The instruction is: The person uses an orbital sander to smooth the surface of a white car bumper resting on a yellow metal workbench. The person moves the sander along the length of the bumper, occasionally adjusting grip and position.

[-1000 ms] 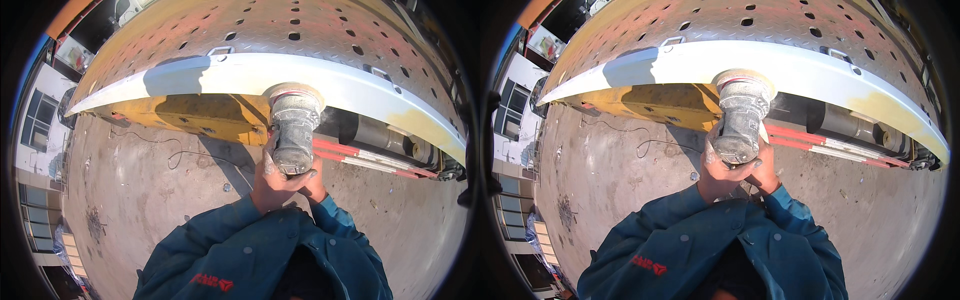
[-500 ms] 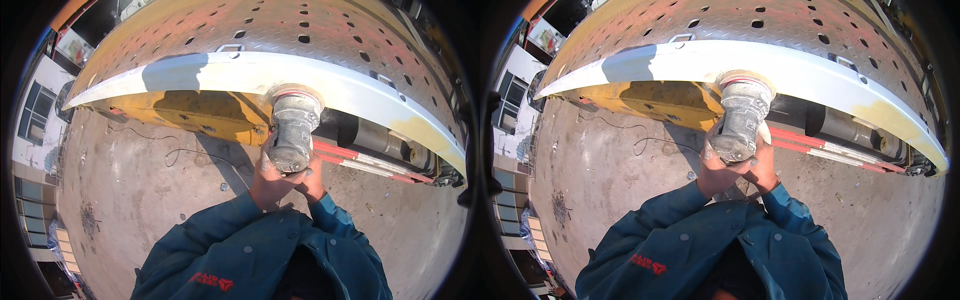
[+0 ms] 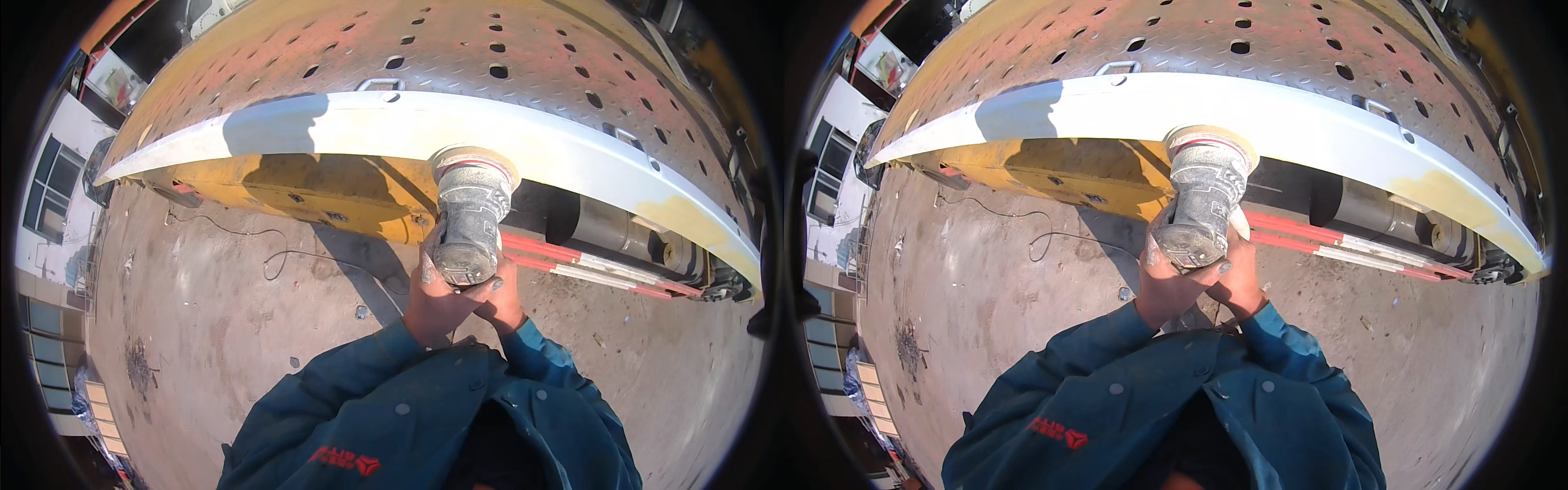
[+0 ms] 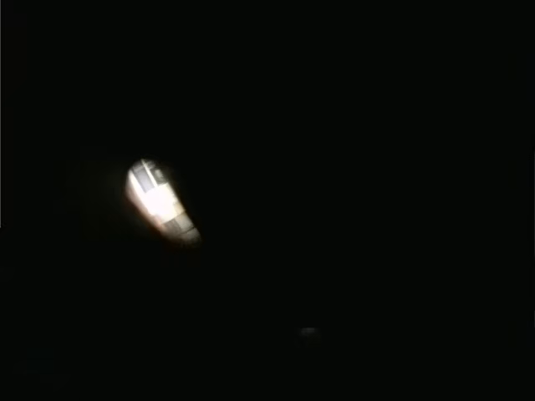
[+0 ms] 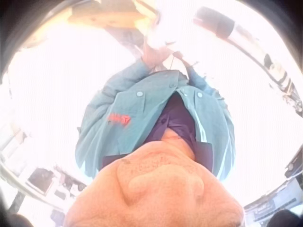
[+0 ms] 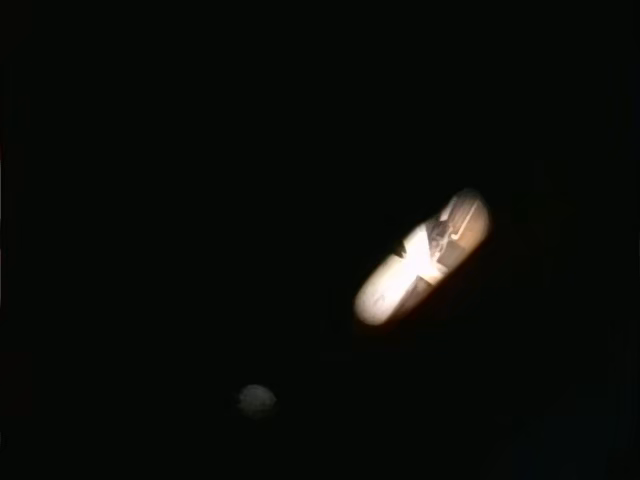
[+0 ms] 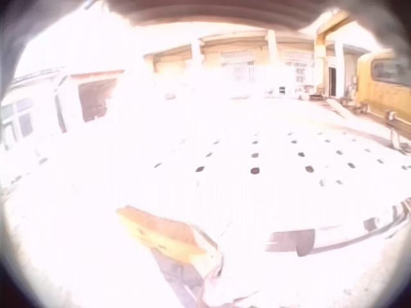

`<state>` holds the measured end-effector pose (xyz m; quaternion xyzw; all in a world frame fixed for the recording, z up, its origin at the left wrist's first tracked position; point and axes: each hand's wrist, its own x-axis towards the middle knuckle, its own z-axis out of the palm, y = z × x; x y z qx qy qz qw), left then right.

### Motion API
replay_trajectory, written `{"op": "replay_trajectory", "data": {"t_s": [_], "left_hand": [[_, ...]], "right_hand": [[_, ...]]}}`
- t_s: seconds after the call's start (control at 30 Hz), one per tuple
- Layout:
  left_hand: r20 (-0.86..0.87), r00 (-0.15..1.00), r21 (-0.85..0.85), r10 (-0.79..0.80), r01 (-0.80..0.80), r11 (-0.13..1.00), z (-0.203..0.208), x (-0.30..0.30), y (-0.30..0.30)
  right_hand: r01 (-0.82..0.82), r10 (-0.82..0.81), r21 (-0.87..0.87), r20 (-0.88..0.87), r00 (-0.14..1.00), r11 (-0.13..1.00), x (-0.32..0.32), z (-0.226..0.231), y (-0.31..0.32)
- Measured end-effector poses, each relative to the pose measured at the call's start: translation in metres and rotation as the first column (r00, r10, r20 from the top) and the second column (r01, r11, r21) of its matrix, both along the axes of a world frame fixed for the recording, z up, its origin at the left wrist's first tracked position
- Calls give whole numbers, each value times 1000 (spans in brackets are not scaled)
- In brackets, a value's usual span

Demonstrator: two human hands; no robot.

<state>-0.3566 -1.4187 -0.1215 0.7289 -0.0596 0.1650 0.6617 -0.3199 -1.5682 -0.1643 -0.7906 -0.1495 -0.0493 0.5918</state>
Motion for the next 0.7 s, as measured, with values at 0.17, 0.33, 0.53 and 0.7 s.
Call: {"op": "replay_trajectory", "data": {"t_s": [0.17,0.33,0.53,0.7], "left_hand": [[9,1000,113,-3,2,994,-4,2,4],[94,995,138,-34,21,990,13,8,-7],[63,995,83,-70,65,994,-32,2,-6],[69,994,44,-83,80,996,-21,7,5]], "right_hand": [[57,-56,-5,37,998,998,-1,4,4],[41,-41,-2,97,994,999,3,9,-11],[64,-59,-79,60,996,995,-8,-18,-7],[26,-19,-60,118,993,998,3,-24,-3]]}}
